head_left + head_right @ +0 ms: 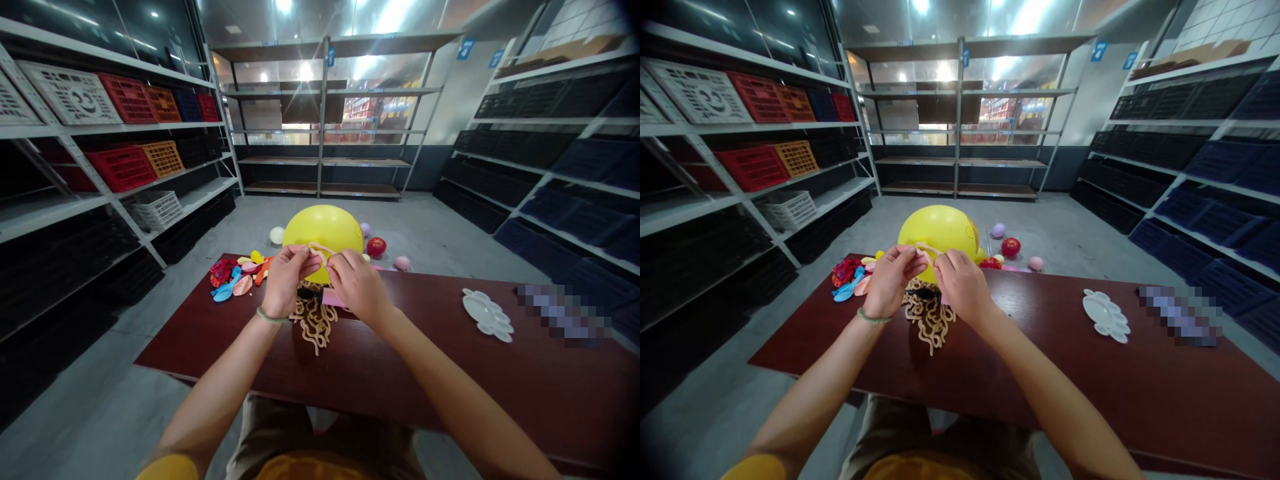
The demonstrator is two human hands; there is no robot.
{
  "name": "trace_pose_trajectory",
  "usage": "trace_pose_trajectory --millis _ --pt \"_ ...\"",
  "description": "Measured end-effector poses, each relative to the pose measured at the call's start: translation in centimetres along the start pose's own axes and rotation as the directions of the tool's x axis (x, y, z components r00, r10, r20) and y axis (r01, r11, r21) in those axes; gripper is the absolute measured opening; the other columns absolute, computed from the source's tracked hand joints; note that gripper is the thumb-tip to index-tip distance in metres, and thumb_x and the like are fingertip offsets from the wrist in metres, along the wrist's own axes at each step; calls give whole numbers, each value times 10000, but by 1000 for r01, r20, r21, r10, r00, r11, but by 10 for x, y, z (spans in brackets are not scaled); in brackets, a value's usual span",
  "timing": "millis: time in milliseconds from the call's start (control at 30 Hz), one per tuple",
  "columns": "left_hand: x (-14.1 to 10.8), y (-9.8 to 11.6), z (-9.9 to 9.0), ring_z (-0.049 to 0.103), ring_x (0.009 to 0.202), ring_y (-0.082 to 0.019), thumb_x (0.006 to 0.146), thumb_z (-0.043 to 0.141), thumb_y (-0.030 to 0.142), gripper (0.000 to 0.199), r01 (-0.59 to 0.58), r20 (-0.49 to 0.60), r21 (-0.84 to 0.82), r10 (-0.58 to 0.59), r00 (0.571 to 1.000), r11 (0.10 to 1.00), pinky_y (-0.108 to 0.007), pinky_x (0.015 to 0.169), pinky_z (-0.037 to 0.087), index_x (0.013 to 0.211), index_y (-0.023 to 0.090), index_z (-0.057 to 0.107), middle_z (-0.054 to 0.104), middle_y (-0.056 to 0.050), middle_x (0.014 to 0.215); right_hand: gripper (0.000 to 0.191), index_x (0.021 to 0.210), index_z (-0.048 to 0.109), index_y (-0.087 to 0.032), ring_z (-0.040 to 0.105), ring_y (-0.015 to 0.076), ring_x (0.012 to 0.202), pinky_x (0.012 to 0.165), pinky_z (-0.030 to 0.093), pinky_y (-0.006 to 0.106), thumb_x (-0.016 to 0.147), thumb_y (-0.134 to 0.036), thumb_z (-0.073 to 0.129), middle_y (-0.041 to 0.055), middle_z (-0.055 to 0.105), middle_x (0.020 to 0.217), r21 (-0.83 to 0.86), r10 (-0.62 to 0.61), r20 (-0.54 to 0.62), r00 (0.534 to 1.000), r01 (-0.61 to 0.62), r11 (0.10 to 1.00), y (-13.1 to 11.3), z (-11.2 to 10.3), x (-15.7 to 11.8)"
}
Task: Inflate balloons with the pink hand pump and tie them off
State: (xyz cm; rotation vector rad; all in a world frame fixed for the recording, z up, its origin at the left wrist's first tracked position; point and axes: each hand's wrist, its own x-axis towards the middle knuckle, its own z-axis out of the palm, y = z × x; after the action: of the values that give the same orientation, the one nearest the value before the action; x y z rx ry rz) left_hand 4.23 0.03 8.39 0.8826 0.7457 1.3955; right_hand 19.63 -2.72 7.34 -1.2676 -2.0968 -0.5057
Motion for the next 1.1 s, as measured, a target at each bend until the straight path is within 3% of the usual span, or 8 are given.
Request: trace_pose_trajectory --millis 167,333,567,767,900,1100 --pt "2 -1 -11 704 698 -116 769 770 265 232 26 24 -12 -26 999 1000 -217 671 586 864 137 602 714 -37 786 143 830 552 -202 481 253 819 743 435 380 849 -119 438 89 537 840 -60 -160 27 987 161 985 8 -18 1" --pt "6 -5 -21 624 629 -88 745 786 269 242 82 48 -12 -81 996 997 -192 549 565 854 140 612 658 -6 751 174 810 562 -197 432 232 748 691 393 369 853 -127 410 76 527 803 -74 -358 109 927 366 927 24 -38 -2" --pt "4 -3 -27 465 527 -37 744 754 194 179 257 172 -72 -241 955 964 -124 417 377 865 113 650 542 18 697 171 813 541 -188 444 220 777 712 404 357 894 -151 395 85 539 850 44 -359 189 914 358 933 34 -32 -13" --pt "-7 13 -28 341 458 -37 787 625 189 341 305 312 172 -346 885 937 -149 416 277 1109 116 710 428 52 578 178 819 548 -167 471 216 789 645 399 324 894 -130 391 89 545 835 -13 -410 122 904 415 910 38 -42 -5" --pt "-13 13 -31 360 463 -53 771 617 187 402 354 362 321 -459 811 878 -173 434 324 1163 135 696 443 53 576 176 894 571 -146 513 207 823 548 349 284 906 -141 395 106 578 903 -82 -411 148 900 425 901 43 -47 5" --pt "-19 11 -32 435 503 -65 789 654 226 342 353 426 344 -479 767 870 -198 512 437 1121 142 668 466 52 599 180 988 572 -127 547 212 908 573 361 281 923 -138 405 125 592 1003 -81 -404 262 876 437 896 46 -44 14"
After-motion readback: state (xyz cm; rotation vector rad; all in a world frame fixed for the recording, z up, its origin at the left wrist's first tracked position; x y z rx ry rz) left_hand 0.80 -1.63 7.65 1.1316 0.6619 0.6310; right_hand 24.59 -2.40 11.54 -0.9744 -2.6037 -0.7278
